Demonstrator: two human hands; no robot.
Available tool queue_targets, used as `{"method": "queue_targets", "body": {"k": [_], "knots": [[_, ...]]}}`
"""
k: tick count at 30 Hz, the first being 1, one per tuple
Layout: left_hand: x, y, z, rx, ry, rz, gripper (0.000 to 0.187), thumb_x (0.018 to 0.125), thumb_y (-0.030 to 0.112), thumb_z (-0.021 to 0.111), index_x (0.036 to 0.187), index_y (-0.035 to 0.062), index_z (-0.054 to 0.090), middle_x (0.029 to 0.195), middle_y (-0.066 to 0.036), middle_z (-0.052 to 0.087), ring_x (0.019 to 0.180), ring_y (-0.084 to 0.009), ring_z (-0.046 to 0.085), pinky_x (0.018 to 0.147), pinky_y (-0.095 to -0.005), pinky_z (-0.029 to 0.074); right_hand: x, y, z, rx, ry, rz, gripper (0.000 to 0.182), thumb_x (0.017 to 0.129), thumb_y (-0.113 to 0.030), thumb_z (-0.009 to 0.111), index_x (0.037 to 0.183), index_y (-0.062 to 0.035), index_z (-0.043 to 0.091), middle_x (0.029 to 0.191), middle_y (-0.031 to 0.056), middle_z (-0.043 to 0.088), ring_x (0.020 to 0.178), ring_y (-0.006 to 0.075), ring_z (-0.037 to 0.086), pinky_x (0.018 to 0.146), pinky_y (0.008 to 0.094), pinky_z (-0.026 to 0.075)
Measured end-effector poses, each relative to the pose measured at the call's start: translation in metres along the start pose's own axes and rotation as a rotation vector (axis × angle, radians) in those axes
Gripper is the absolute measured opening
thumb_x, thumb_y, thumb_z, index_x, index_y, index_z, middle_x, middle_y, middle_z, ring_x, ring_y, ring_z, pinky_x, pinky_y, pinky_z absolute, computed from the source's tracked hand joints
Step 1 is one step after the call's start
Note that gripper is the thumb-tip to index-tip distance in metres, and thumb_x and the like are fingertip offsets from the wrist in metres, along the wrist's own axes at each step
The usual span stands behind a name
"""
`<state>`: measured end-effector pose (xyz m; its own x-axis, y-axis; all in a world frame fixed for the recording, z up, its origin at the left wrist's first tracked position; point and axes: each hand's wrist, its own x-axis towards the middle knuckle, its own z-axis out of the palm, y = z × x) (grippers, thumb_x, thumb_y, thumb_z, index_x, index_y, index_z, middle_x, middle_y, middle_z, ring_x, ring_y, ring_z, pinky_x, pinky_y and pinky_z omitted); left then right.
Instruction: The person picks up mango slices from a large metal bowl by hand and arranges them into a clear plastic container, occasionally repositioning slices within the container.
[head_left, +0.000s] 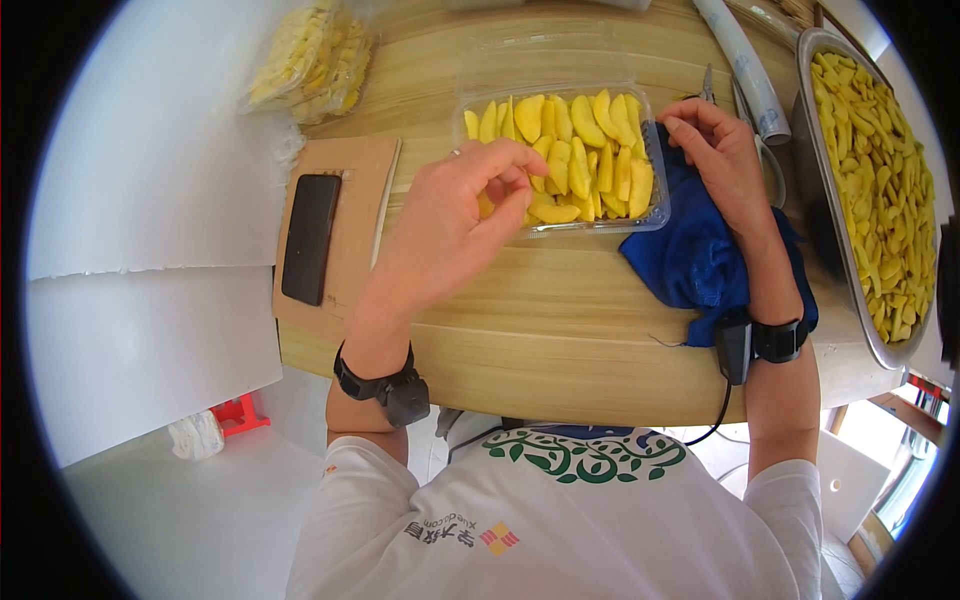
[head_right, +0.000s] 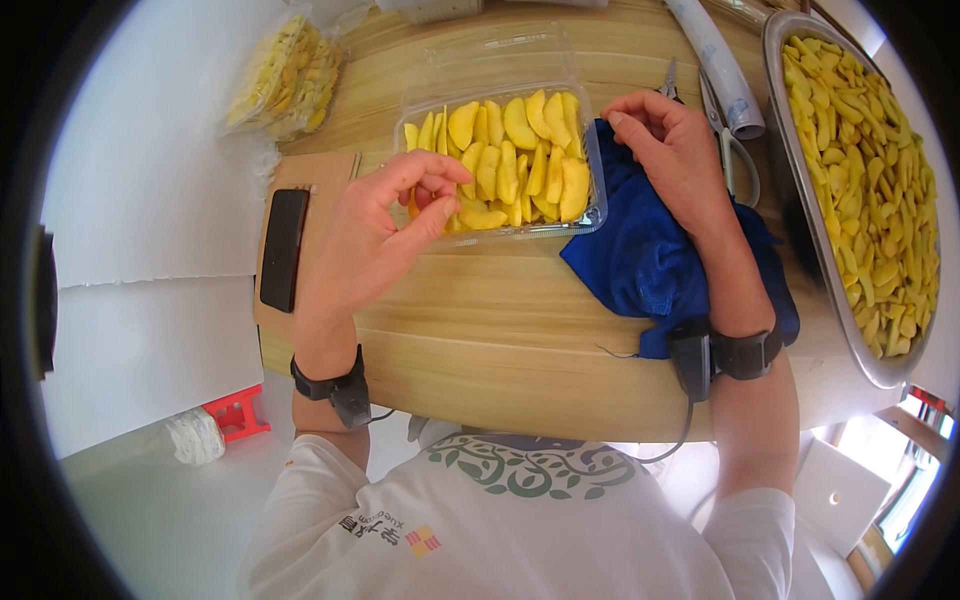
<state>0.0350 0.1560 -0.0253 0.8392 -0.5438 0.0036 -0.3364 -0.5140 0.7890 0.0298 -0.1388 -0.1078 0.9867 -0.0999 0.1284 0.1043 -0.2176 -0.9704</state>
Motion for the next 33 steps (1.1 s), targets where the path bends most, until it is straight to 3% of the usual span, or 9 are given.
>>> {"method": "queue_targets", "body": {"k": [12,15,20,33], "knots": [[0.000,0.000,0.013,-0.029,0.010,0.103,0.022,0.085,-0.002,0.070,0.107,0.0033,0.069,0.100,-0.003,0.068,0.085,-0.0120,0.060,0.077,-0.0258,0.049,0.000,0.001,0.000,0.007,0.001,0.002,0.016,0.097,-0.015,0.066,0.104,-0.0016,0.071,0.082,-0.0040,0.064,0.076,0.0029,0.056,0.066,0.0194,0.043],[0.000,0.001,0.012,0.006,0.016,0.091,0.019,0.084,-0.002,0.071,0.102,0.0028,0.069,0.095,-0.003,0.068,0.082,-0.0127,0.059,0.076,-0.0259,0.048,0.000,0.000,0.001,0.008,0.002,0.000,0.016,0.097,-0.015,0.066,0.104,-0.0015,0.071,0.082,-0.0040,0.064,0.076,0.0029,0.055,0.065,0.0194,0.043],[0.004,-0.006,0.013,0.082,0.043,0.282,0.010,0.082,-0.002,0.073,0.092,0.0009,0.070,0.083,-0.005,0.068,0.080,-0.0181,0.059,0.075,-0.0292,0.047,-0.001,-0.002,0.001,0.002,0.001,0.004,0.016,0.097,-0.015,0.066,0.104,-0.0016,0.071,0.082,-0.0040,0.064,0.076,0.0028,0.055,0.065,0.0194,0.043],[0.002,-0.006,0.008,0.162,0.022,0.325,0.012,0.080,0.003,0.074,0.092,0.0013,0.070,0.088,-0.007,0.069,0.086,-0.0238,0.057,0.081,-0.0340,0.047,0.000,-0.001,0.000,0.005,-0.005,0.006,0.016,0.097,-0.016,0.066,0.104,-0.0021,0.071,0.084,-0.0031,0.065,0.077,0.0034,0.056,0.066,0.0193,0.043]]}}
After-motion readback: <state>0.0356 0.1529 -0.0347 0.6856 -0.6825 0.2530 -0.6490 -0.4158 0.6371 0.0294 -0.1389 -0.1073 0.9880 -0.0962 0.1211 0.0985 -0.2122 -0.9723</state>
